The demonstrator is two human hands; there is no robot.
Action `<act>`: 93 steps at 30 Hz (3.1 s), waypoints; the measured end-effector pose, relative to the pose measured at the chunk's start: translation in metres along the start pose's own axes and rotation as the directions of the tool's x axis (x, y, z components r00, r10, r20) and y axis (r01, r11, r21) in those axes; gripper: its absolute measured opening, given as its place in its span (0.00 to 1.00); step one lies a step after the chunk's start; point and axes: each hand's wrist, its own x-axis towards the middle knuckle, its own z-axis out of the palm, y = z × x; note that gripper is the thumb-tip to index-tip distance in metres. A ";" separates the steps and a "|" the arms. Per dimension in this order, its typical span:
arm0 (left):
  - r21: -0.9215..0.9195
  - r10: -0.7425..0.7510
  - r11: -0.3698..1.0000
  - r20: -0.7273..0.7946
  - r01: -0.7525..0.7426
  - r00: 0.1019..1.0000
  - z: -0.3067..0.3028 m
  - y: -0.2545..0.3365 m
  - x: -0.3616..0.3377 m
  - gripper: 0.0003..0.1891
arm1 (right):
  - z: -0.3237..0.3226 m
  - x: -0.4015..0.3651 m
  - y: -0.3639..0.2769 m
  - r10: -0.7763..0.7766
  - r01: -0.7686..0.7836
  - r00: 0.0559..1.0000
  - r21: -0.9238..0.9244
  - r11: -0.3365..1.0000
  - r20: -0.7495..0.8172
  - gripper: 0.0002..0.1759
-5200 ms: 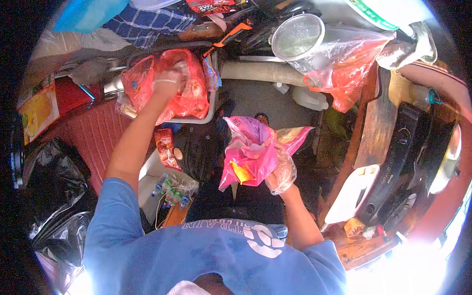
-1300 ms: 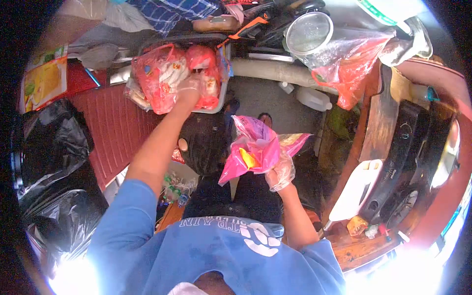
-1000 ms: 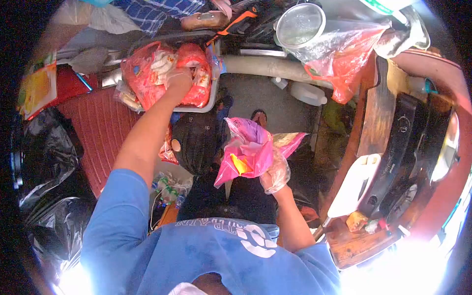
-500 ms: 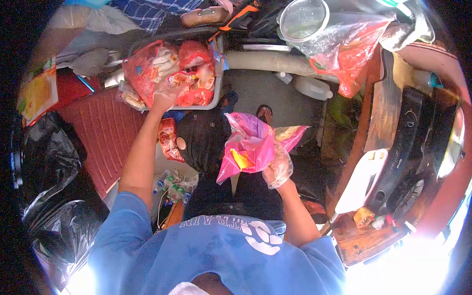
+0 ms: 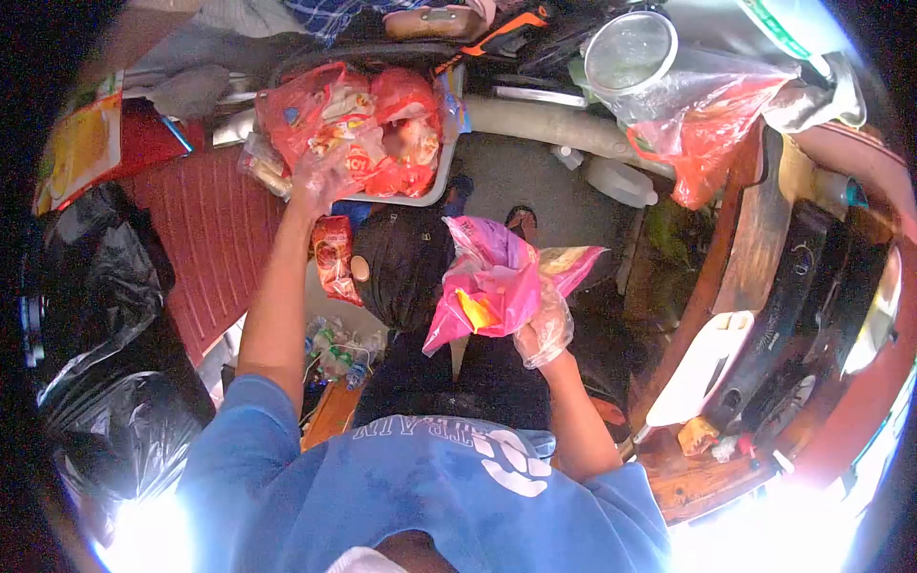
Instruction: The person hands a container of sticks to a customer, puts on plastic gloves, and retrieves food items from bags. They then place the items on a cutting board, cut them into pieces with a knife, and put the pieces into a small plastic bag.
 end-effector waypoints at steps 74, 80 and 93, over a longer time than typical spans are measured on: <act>0.820 0.102 -0.567 0.163 -0.077 0.981 0.153 -0.005 0.074 0.14 | -0.067 -0.076 -0.006 0.134 -0.167 0.924 -0.061 0.984 -0.359 0.15; 0.725 0.004 -0.663 0.254 -0.187 0.967 0.140 0.009 0.103 0.11 | -0.070 -0.062 0.002 0.124 -0.162 0.950 -0.114 0.980 -0.287 0.15; 0.879 0.099 -0.476 0.034 0.018 0.994 0.160 0.044 0.019 0.17 | -0.074 -0.039 -0.016 0.072 -0.053 0.944 0.067 0.996 -0.321 0.22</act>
